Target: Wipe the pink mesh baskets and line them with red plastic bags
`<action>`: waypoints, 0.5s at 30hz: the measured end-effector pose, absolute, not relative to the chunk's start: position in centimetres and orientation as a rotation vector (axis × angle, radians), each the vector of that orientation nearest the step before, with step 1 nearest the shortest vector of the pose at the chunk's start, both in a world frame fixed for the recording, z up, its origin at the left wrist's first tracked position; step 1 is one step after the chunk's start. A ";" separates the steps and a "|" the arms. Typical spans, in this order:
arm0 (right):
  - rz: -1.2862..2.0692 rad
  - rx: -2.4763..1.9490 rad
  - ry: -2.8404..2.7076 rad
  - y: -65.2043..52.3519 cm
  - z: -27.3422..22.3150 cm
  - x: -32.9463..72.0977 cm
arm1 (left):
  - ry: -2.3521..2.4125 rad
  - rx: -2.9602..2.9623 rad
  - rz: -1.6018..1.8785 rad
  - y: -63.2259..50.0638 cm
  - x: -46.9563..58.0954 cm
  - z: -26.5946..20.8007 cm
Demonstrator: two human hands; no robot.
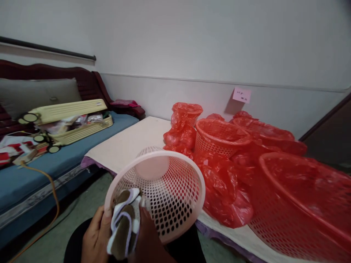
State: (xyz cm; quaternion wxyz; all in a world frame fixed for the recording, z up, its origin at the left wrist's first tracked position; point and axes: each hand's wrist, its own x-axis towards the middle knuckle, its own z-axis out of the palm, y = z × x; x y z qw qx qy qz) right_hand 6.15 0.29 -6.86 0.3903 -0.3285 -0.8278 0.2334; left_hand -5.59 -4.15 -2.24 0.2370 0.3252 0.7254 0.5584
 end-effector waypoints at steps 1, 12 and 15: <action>0.561 -0.843 -2.140 0.8 -7.2 6.2 | 2.032 0.944 1.517 -4.1 -6.1 -2.3; 0.324 -1.430 -2.483 11.6 -8.3 7.6 | 2.078 1.501 1.492 -3.5 -6.8 -4.3; 0.436 -1.392 -2.483 10.8 -8.1 7.4 | 2.103 1.638 1.539 -3.3 -6.8 -4.5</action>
